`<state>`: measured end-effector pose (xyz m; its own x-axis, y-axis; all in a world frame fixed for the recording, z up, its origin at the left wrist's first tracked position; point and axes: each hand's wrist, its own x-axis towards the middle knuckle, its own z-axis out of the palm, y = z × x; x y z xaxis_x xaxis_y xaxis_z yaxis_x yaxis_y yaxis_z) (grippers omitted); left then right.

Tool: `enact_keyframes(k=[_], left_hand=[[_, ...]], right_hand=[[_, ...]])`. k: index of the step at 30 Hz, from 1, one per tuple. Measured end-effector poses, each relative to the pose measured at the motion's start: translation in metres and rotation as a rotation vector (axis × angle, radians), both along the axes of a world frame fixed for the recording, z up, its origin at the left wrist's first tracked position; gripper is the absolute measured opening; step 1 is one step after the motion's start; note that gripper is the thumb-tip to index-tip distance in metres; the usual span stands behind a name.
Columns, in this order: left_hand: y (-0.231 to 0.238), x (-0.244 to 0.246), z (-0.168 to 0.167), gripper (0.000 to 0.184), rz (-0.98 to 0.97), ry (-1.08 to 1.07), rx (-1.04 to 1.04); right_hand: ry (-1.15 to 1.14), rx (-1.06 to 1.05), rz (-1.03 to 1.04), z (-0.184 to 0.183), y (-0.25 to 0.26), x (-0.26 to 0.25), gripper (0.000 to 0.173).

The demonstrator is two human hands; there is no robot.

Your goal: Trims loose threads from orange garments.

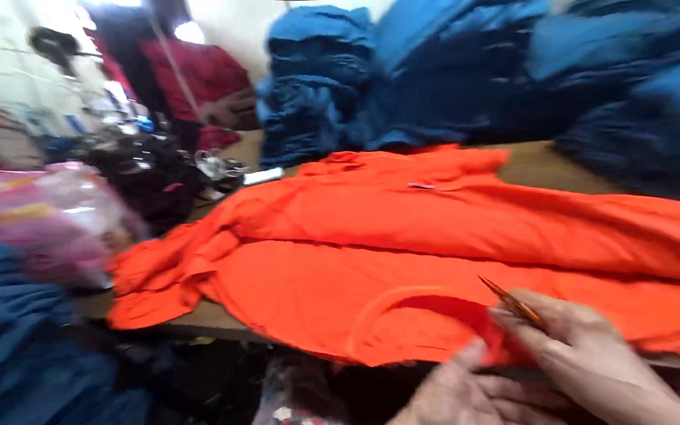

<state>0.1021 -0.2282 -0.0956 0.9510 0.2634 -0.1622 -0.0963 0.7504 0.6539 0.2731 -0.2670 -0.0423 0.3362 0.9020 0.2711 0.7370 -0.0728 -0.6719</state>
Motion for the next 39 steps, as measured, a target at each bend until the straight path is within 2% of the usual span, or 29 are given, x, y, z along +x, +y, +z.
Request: enact_keyframes(k=[2,7,11,15,18,23,27,31,35,39], left_hand=[[0.004,0.004,0.0,0.089,-0.001,-0.021,-0.1],[0.011,0.01,0.013,0.064,0.036,-0.025,-0.203],[0.013,0.003,0.034,0.052,0.241,-0.061,-0.181],[0.021,0.0,0.039,0.036,0.585,-0.007,-0.251],[0.022,0.0,0.04,0.03,0.636,-0.034,-0.287],[0.022,0.005,0.036,0.011,0.687,-0.004,-0.195],[0.018,0.008,0.034,0.014,0.736,-0.001,-0.061],[0.016,0.008,0.033,0.026,0.812,-0.004,0.078],[0.011,0.007,0.034,0.027,0.814,0.013,0.173],[0.011,0.005,0.031,0.022,0.798,-0.003,0.146]], right_hand=[[0.208,0.025,-0.072,0.012,-0.001,-0.006,0.013],[0.528,0.105,-0.128,0.022,-0.002,-0.014,0.01],[0.697,0.249,-0.149,0.019,-0.006,-0.009,0.007],[0.556,0.205,-0.105,0.013,-0.018,-0.008,0.009],[0.537,0.201,-0.1,-0.001,-0.024,-0.015,0.01],[0.545,0.253,-0.092,-0.019,-0.026,-0.024,0.008],[0.381,0.331,-0.117,-0.017,-0.028,-0.025,0.005],[0.339,0.349,-0.051,-0.006,-0.039,-0.029,0.006],[0.4,0.343,-0.015,-0.009,-0.036,-0.034,0.015],[0.523,0.356,-0.034,-0.011,-0.032,-0.037,0.004]])
